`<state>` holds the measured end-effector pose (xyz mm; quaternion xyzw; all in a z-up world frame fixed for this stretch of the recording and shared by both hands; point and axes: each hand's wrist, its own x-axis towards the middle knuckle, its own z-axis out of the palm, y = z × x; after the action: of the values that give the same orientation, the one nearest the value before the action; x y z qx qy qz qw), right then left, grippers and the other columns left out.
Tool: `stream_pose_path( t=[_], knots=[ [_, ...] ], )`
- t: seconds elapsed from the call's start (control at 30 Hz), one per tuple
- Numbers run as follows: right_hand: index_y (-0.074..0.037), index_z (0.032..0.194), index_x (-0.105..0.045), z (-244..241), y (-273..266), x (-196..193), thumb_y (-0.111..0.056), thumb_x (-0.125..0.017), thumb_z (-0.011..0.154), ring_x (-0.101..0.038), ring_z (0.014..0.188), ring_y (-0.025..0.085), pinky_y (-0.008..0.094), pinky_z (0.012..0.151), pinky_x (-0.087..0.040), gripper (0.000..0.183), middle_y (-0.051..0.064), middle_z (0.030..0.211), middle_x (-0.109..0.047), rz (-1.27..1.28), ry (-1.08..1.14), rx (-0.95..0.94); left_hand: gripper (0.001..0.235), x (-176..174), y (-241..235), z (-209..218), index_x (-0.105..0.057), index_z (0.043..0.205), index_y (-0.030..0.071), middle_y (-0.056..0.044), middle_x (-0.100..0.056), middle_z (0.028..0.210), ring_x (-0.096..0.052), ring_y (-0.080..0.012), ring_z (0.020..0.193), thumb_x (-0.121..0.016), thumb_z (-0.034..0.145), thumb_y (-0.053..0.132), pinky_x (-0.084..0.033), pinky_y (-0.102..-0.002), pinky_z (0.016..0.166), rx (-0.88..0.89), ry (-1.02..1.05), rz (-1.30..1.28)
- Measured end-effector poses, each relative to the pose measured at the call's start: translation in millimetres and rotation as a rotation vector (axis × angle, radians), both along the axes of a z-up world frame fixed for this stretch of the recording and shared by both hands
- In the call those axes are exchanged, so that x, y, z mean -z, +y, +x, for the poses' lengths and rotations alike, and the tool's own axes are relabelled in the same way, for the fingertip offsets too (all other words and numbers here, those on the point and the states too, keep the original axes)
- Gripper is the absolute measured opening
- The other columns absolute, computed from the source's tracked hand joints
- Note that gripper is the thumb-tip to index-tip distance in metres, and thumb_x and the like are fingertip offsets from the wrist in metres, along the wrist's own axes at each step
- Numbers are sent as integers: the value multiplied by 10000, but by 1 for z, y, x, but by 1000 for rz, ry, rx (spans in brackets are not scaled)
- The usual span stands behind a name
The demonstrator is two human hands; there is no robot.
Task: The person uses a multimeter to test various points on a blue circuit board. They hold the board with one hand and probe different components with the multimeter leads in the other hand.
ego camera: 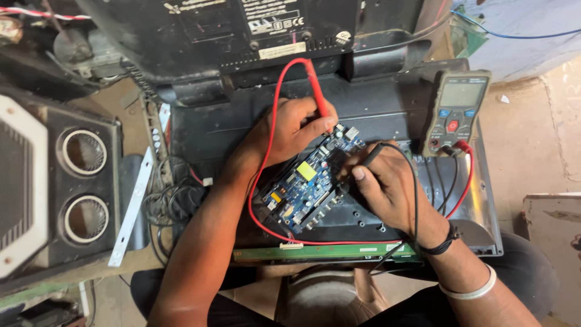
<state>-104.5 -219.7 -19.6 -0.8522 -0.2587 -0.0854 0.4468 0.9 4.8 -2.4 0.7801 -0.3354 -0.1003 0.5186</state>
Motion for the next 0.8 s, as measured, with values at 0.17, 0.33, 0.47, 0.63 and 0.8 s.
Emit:
stream_pose_path(
  t=[0.17, 0.33, 0.47, 0.63, 0.8],
  knots=[
    [-40, 937, -664, -1, 2, -4, -206, -503, 1045, -677, 874, 307, 416, 847, -488, 255, 81, 899, -717, 20, 6, 4, 255, 2, 0, 0, -697, 1047, 16, -84, -758, 899, -748, -166, 869, -637, 1032, 263, -585, -312, 789, -12, 31, 22],
    [-35, 947, -660, -2, 3, -2, -209, -496, 1056, -680, 893, 313, 414, 855, -493, 262, 89, 917, -717, 18, 1, 16, 266, 6, 1, -1, -698, 1040, 11, -106, -751, 898, -740, -178, 842, -672, 1003, 274, -576, -326, 750, -35, -41, 69],
    [-32, 958, -660, -3, 2, -2, -224, -498, 1067, -682, 890, 311, 407, 857, -490, 274, 85, 913, -723, -3, -14, 28, 259, 7, 1, 1, -708, 1029, 6, -127, -754, 908, -743, -182, 827, -705, 978, 260, -579, -333, 727, -42, -98, 82],
    [-40, 953, -664, -3, 3, -3, -240, -487, 1083, -695, 880, 280, 392, 867, -491, 297, 69, 905, -733, 0, -17, 29, 271, 5, 3, -1, -704, 1023, 5, -112, -752, 833, -748, -166, 755, -709, 964, 270, -579, -320, 674, -56, -56, 84],
    [-34, 964, -675, -5, 3, -1, -236, -484, 1090, -684, 876, 277, 389, 875, -479, 305, 71, 920, -736, -15, -25, 40, 288, 5, 2, 0, -710, 991, 6, -88, -726, 741, -690, -150, 652, -719, 957, 292, -539, -321, 591, -65, -69, 114]
  ],
)
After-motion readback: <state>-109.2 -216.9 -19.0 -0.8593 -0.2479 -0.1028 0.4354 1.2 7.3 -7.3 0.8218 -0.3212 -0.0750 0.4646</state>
